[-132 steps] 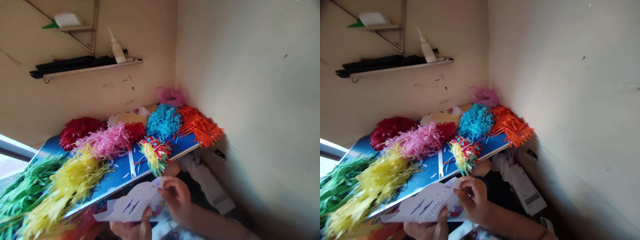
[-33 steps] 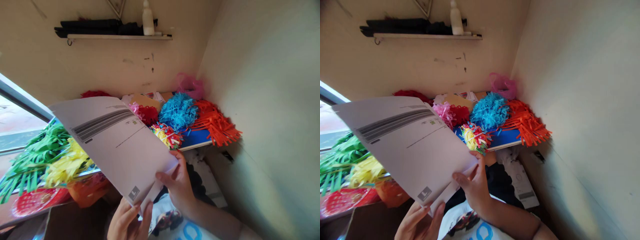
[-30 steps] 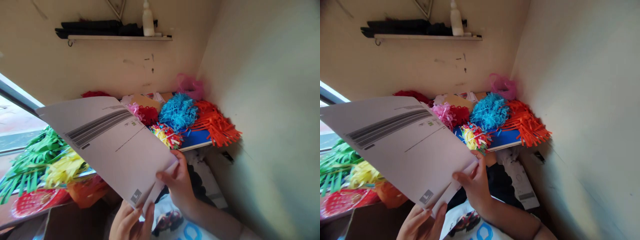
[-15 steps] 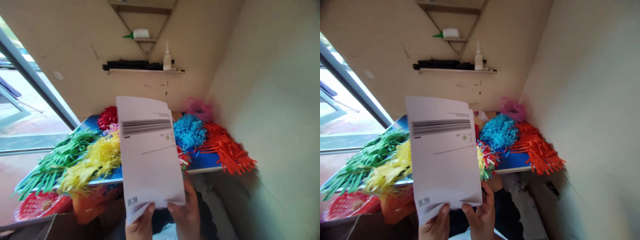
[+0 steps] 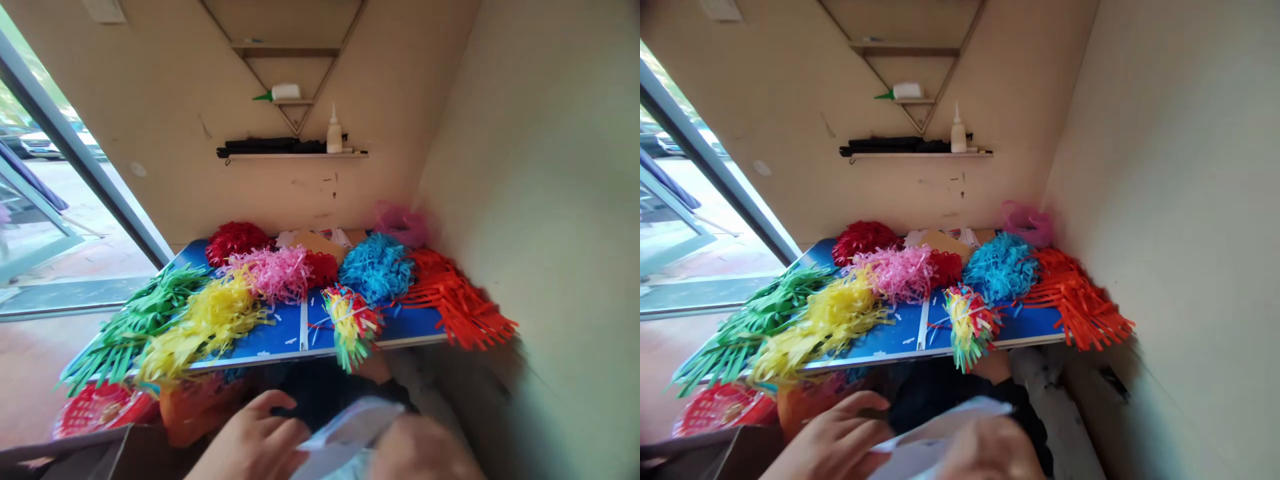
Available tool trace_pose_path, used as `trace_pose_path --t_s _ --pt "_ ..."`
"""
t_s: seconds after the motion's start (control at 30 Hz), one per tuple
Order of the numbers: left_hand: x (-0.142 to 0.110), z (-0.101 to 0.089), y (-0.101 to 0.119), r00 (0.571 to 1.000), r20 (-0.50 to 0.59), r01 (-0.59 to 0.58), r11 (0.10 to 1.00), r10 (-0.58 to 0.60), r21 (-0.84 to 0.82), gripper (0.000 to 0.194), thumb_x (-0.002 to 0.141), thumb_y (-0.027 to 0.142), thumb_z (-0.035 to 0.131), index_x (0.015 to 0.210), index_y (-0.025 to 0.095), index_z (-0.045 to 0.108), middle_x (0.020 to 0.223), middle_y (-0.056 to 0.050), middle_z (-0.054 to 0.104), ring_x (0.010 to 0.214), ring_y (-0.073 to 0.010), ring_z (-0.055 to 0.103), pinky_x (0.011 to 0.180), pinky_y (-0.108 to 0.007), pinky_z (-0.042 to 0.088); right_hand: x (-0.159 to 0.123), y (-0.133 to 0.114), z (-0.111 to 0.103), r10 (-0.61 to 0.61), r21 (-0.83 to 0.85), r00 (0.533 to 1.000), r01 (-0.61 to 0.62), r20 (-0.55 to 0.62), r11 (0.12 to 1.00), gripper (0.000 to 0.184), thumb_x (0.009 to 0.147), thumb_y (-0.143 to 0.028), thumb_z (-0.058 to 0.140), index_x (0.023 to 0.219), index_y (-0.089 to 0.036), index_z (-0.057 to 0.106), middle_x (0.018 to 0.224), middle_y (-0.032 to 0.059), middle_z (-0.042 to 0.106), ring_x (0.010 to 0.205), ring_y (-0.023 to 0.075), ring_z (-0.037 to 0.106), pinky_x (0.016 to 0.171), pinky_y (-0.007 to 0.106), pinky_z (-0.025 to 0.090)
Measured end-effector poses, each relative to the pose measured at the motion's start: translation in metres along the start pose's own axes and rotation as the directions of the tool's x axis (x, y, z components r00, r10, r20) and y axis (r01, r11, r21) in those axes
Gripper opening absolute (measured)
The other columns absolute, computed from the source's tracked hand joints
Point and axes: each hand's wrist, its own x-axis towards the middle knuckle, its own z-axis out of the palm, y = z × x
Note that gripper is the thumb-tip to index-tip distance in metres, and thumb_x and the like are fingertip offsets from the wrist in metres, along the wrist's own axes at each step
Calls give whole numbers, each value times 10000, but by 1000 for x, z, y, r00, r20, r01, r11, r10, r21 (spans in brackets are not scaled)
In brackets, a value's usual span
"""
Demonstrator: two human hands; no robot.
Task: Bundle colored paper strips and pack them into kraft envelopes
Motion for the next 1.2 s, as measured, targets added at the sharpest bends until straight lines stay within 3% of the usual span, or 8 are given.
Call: trace_pose_path --t_s 0.13,0.23,0.33,0.4,0.57,0.8,1.0,1.2 --pt "33 4 5 890 455 -60 985 -20 160 151 877 309 589 844 227 711 686 -55 691 609 -181 647 563 -228 509 23 9 -9 60 -160 996 -48 71 986 273 807 -447 711 998 -254 747 906 59 770 822 246 707 711 307 540" --pt "42 4 -14 904 355 276 959 -238 -61 311 831 328 673 1122 216 690 868 -99 759 750 -218 719 657 -263 562 40 30 -27 170 -236 982 -186 -88 954 385 861 -521 589 736 -183 725 641 36 707 598 188 636 572 257 474" --pt "34 12 -37 895 314 437 759 -316 -482 470 850 414 655 1276 216 635 1082 -154 747 993 -277 712 861 -388 567 44 49 -56 238 -176 929 -294 -283 939 508 819 -634 568 630 -167 637 503 -13 538 491 134 474 482 233 381" --pt "26 26 -44 902 299 432 694 -313 -576 443 835 416 672 1224 204 682 1105 -160 740 1013 -290 706 887 -406 560 40 58 -69 271 -123 908 -324 -319 938 524 803 -653 579 601 -169 592 497 -32 455 489 118 404 467 227 344" --pt "28 57 -36 939 113 340 825 -325 -451 238 810 387 685 926 217 804 866 -101 786 749 -242 730 684 -296 585 28 72 -74 288 -44 883 -326 -370 944 492 815 -627 590 634 -169 607 553 -18 452 514 125 392 460 229 334" --pt "31 61 -33 861 105 468 697 -497 -543 397 797 524 653 845 159 802 777 -105 766 702 -234 684 647 -291 540 14 74 -72 281 -92 925 -313 -258 945 379 824 -540 629 736 -175 679 610 2 562 555 143 487 514 236 394" --pt "25 66 -39 885 34 412 747 -465 -521 443 831 525 612 655 139 736 620 -54 626 601 -161 549 561 -235 439 16 59 -65 268 -146 942 -300 -203 943 340 841 -501 615 763 -180 695 635 14 622 558 149 532 522 238 423" --pt "16 79 -41 820 -93 408 690 -565 -598 510 857 609 508 808 147 720 660 -40 619 560 -148 488 516 -243 396 23 45 -49 239 -218 949 -283 -208 934 307 873 -443 581 812 -169 704 632 11 644 544 138 559 516 218 433"
